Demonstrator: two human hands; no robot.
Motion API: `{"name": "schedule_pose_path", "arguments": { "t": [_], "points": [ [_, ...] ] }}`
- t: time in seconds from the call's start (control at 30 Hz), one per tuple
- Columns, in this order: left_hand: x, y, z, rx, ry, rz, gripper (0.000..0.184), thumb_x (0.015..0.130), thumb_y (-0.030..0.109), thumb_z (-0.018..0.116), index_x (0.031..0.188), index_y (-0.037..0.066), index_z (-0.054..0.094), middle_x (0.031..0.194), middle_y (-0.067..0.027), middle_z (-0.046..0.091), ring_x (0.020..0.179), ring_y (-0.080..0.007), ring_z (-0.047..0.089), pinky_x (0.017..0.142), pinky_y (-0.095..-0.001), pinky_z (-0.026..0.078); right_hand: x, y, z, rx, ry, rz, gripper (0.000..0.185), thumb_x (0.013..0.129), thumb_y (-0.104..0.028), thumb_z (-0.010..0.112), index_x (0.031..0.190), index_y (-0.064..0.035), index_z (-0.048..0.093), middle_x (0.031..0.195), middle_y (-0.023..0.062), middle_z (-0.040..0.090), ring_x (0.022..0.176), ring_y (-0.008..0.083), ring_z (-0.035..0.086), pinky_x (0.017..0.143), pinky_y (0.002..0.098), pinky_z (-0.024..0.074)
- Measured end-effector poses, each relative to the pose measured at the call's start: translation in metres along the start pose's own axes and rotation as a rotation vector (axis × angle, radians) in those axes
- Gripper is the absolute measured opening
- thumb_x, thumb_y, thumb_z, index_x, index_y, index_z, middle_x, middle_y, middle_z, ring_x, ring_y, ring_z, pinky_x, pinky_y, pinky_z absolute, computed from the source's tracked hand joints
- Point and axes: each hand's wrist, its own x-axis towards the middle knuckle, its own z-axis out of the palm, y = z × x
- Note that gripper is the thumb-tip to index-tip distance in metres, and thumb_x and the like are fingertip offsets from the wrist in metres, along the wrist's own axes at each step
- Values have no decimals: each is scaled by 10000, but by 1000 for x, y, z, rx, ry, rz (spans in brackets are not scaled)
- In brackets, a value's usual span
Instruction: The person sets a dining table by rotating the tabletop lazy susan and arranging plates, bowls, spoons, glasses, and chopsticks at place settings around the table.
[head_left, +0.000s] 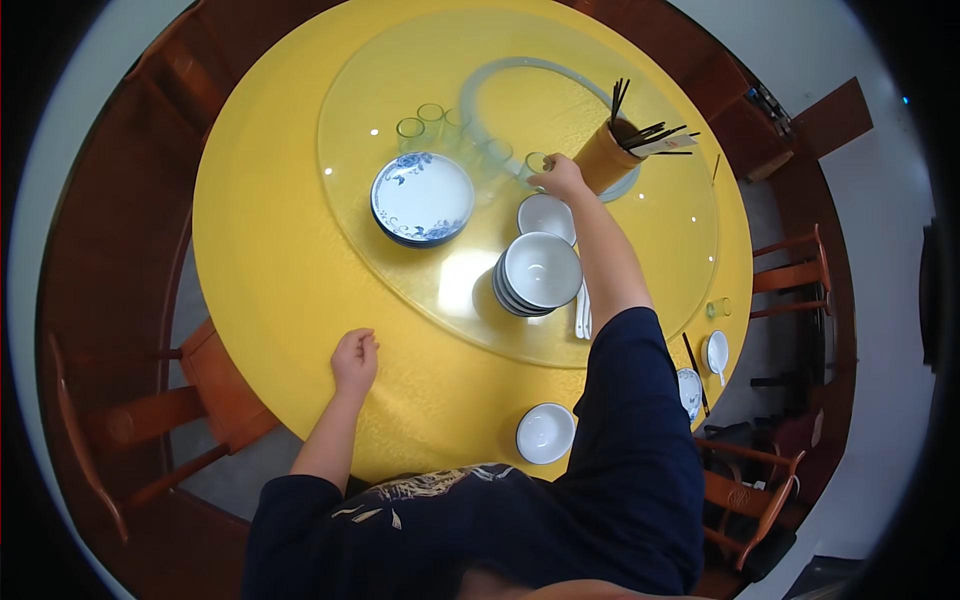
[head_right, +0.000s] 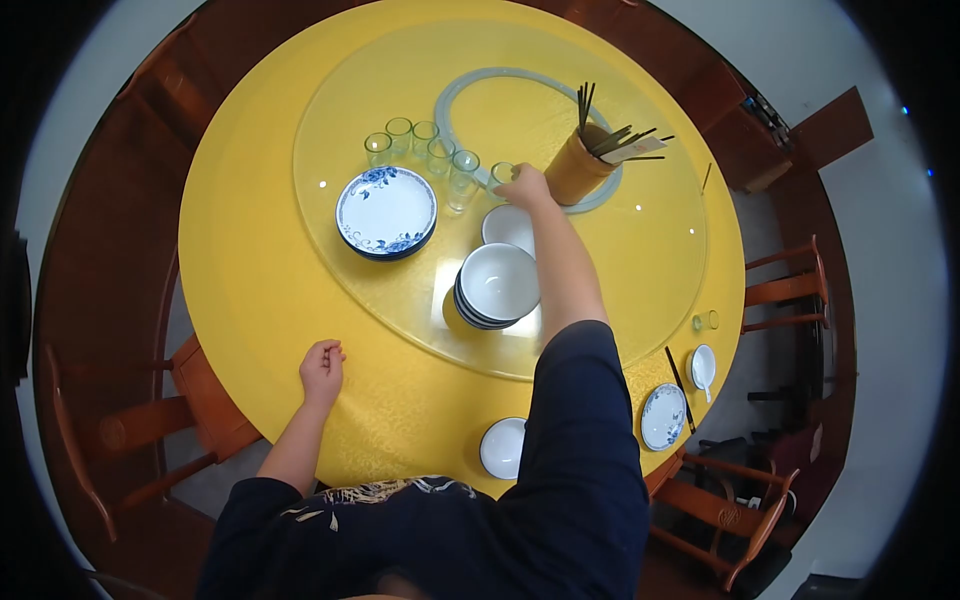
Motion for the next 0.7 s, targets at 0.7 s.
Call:
{"name": "schedule_pose_path", "arguments": {
  "t": [0.7],
  "points": [
    [1, -1, 1, 51, -1, 2, 77, 771, 20, 481, 808, -7, 542, 729, -91, 549, 610, -130, 592, 514, -208, 463, -22, 26, -9, 132, 101, -84, 831, 587, -285, 681, 1237, 13, 257, 1167, 218, 415, 1076, 292, 425, 879, 302, 358]
  ]
}}
